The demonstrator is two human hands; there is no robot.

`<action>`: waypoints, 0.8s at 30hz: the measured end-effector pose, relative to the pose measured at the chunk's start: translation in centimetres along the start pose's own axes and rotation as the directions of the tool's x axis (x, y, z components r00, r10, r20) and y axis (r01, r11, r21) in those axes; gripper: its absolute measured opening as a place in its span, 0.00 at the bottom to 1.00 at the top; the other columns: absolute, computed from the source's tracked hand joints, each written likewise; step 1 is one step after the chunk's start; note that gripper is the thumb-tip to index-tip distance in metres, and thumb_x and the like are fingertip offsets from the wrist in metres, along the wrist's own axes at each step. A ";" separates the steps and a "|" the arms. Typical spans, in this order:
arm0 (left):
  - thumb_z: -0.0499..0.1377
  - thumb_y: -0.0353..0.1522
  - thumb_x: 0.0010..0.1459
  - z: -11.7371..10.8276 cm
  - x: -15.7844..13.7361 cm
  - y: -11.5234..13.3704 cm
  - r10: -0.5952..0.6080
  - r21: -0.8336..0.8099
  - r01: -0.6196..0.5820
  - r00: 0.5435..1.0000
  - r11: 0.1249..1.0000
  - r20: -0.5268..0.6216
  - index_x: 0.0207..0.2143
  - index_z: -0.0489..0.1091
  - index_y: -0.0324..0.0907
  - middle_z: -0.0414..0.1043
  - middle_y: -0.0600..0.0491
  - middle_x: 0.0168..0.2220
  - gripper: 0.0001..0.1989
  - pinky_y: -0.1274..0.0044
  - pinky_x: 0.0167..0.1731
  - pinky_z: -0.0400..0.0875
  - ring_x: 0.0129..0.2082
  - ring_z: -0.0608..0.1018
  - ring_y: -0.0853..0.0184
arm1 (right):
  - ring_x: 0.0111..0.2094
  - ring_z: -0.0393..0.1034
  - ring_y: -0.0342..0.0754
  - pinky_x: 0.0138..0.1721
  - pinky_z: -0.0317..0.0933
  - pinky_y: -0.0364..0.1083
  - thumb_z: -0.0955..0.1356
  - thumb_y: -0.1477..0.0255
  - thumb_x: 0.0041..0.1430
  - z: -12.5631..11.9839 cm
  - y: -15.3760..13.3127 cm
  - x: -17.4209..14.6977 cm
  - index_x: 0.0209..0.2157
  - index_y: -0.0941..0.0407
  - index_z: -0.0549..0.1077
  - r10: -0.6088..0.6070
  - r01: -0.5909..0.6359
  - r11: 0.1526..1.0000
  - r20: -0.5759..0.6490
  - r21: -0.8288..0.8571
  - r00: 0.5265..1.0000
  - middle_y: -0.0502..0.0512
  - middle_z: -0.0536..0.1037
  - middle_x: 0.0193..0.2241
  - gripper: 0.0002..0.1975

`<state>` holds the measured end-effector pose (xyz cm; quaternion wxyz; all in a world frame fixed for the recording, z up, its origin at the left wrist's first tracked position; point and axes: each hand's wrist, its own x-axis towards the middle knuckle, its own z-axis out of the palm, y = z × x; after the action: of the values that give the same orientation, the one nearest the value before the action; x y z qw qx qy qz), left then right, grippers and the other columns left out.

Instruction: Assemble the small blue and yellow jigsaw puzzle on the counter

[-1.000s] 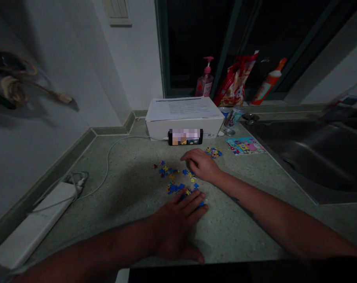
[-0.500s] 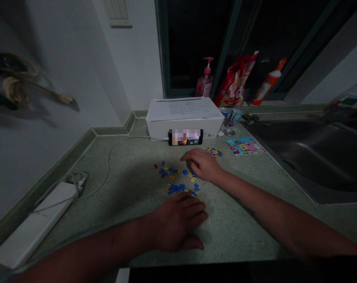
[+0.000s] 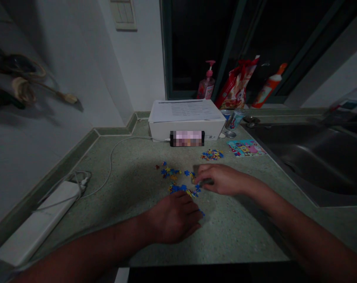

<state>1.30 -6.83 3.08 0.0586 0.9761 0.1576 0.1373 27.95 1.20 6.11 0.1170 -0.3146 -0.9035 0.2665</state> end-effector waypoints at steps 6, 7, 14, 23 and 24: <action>0.54 0.33 0.80 -0.1 0.1 -0.2 0.020 0.020 -0.020 1.000 1.000 -0.016 0.46 0.78 0.42 0.82 0.50 0.39 0.13 0.65 0.42 0.77 0.39 0.82 0.59 | 0.40 0.80 0.54 0.42 0.70 0.53 0.76 0.83 0.58 1.1 0.5 0.2 0.41 0.44 0.88 0.015 -0.015 1.000 -0.022 0.016 1.000 0.52 0.85 0.40 0.18; 0.54 0.32 0.79 -0.1 0.1 -0.3 0.022 0.032 -0.022 1.000 0.999 -0.018 0.45 0.77 0.42 0.82 0.51 0.38 0.12 0.65 0.41 0.76 0.39 0.81 0.59 | 0.40 0.80 0.54 0.42 0.70 0.53 0.76 0.83 0.58 1.2 0.5 0.2 0.40 0.44 0.87 0.024 -0.024 1.000 -0.015 0.004 1.000 0.52 0.85 0.40 0.18; 0.58 0.28 0.76 0.0 -0.1 -0.7 -0.028 0.053 0.027 0.999 0.998 0.017 0.44 0.76 0.42 0.82 0.52 0.39 0.07 0.66 0.41 0.74 0.39 0.80 0.60 | 0.35 0.77 0.51 0.36 0.66 0.51 0.77 0.82 0.56 1.4 0.7 0.1 0.34 0.48 0.82 0.037 -0.039 0.999 -0.075 -0.025 0.996 0.51 0.82 0.35 0.12; 0.54 0.31 0.78 0.0 -0.1 -0.8 -0.064 0.034 0.063 0.997 0.997 0.048 0.46 0.77 0.43 0.82 0.50 0.40 0.11 0.65 0.42 0.75 0.40 0.81 0.58 | 0.29 0.73 0.49 0.31 0.60 0.49 0.78 0.76 0.56 1.5 0.5 0.3 0.30 0.49 0.78 0.165 -0.166 0.986 -0.059 -0.011 0.984 0.49 0.81 0.30 0.09; 0.54 0.31 0.78 0.0 -0.1 -0.8 -0.065 0.034 0.063 0.997 0.997 0.045 0.46 0.77 0.42 0.82 0.50 0.40 0.11 0.65 0.42 0.75 0.39 0.81 0.58 | 0.29 0.73 0.48 0.30 0.59 0.49 0.78 0.76 0.56 1.5 0.5 0.3 0.30 0.49 0.78 0.175 -0.175 0.985 -0.053 0.011 0.983 0.49 0.81 0.29 0.09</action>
<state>0.96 -6.09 2.88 0.0506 0.9743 0.1896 0.1103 27.41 1.13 4.60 0.1185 -0.3994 -0.8681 0.2697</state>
